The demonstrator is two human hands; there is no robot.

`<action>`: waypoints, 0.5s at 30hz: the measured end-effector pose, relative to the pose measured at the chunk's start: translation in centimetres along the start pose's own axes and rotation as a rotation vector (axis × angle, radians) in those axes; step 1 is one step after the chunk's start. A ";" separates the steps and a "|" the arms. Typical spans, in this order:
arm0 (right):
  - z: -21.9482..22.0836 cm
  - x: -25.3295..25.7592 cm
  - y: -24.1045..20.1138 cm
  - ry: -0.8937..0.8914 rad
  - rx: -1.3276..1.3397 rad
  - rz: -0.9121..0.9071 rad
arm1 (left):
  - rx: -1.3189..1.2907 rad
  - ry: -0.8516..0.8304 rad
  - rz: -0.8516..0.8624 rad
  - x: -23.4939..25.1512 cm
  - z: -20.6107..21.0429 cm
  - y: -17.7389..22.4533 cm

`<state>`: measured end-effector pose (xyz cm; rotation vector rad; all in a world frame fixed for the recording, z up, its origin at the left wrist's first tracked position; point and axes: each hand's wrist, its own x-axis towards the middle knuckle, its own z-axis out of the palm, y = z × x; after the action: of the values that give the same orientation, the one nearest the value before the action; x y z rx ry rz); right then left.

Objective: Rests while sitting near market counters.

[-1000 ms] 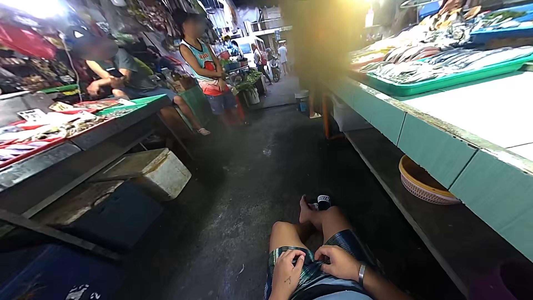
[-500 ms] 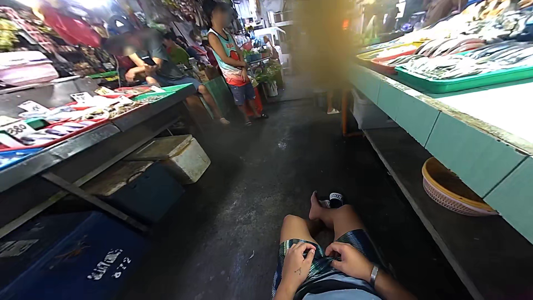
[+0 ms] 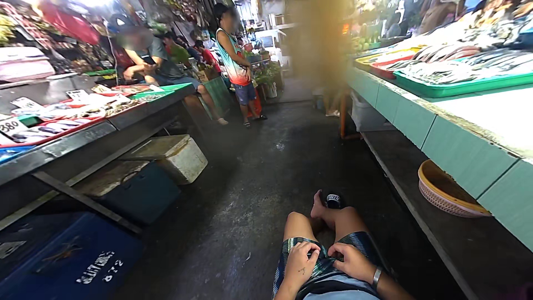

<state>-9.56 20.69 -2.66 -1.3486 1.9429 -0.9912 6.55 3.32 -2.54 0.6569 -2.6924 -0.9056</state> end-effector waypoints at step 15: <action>0.1 0.5 -1.0 -0.039 -0.005 -0.021 | -0.018 0.060 -0.033 -0.6 -0.7 -0.7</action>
<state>-9.12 20.01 -1.93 -1.3835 1.9068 -0.9635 7.53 2.79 -2.47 0.7150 -2.6254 -0.9021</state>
